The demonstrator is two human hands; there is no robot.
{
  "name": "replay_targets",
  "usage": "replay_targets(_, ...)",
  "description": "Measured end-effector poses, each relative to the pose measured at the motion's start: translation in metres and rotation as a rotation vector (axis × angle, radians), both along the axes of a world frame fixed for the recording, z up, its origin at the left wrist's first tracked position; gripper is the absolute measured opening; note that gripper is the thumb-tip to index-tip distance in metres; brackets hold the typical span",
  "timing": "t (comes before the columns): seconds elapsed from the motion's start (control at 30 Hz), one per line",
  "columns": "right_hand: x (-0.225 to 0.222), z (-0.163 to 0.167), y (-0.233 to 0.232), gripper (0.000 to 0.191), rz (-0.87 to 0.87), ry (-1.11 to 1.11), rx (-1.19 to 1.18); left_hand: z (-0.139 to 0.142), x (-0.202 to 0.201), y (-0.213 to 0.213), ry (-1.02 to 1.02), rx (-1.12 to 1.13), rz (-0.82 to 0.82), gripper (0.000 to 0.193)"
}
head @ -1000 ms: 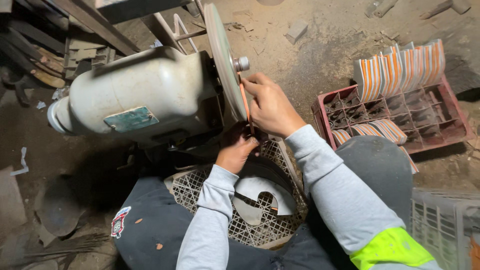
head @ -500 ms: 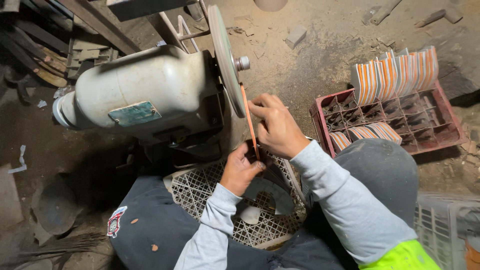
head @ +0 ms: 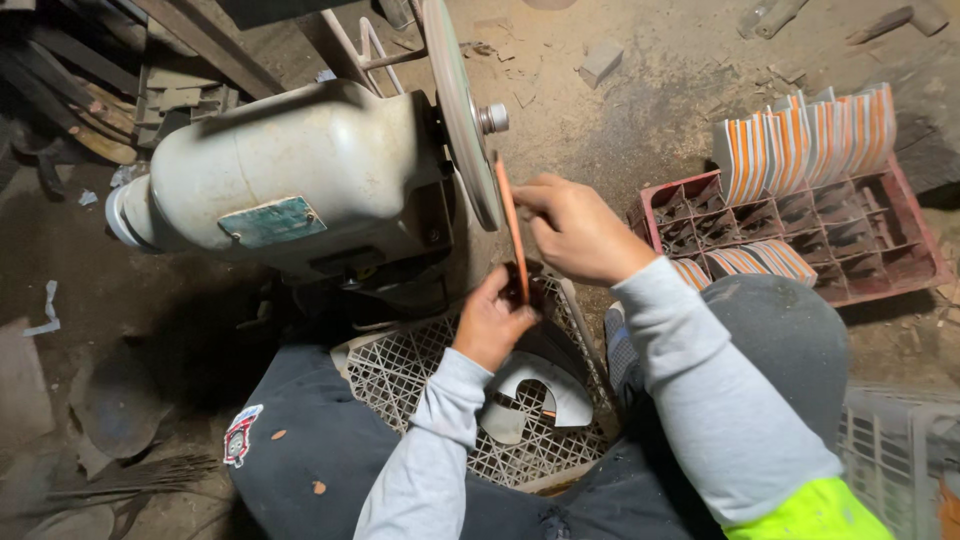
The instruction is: The person sits on the floor and uses a bench grinder to smooth the edges of curved shoe sole pieces. They hold each piece with both hands, press it against the spinning wheel, and rotate it to grind different edges before placing it down.
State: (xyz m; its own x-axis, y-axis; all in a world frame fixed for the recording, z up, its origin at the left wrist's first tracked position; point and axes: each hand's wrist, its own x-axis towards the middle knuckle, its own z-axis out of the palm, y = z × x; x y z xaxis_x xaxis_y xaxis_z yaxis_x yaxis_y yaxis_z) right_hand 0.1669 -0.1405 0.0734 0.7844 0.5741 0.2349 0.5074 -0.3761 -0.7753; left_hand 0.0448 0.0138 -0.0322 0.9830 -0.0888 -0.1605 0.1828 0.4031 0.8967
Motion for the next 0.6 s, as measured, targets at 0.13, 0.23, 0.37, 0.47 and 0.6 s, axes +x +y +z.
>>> replay_targets(0.13, 0.001, -0.006, 0.024, 0.047, -0.092, -0.137, 0.058, -0.003, 0.005, 0.001, 0.078, -0.066, -0.015, 0.063)
replay_targets(0.23, -0.006, -0.007, 0.022, 0.048, -0.096, -0.158, 0.059, -0.004, 0.001, 0.001, -0.025, 0.021, -0.015, 0.055)
replay_targets(0.37, -0.019, -0.001, 0.010, 0.049, -0.068, -0.171, 0.045, -0.003, -0.012, -0.002, -0.045, 0.009, -0.013, 0.050)
replay_targets(0.47, -0.017, 0.006, -0.012, 0.039, 0.083, -0.032, -0.105, -0.002, -0.020, -0.004, -0.165, 0.387, 0.046, 0.055)
replay_targets(0.6, -0.005, 0.010, -0.037, 0.033, 0.139, 0.256, -0.160, -0.002, -0.021, -0.004, -0.082, 1.016, 0.132, 0.061)
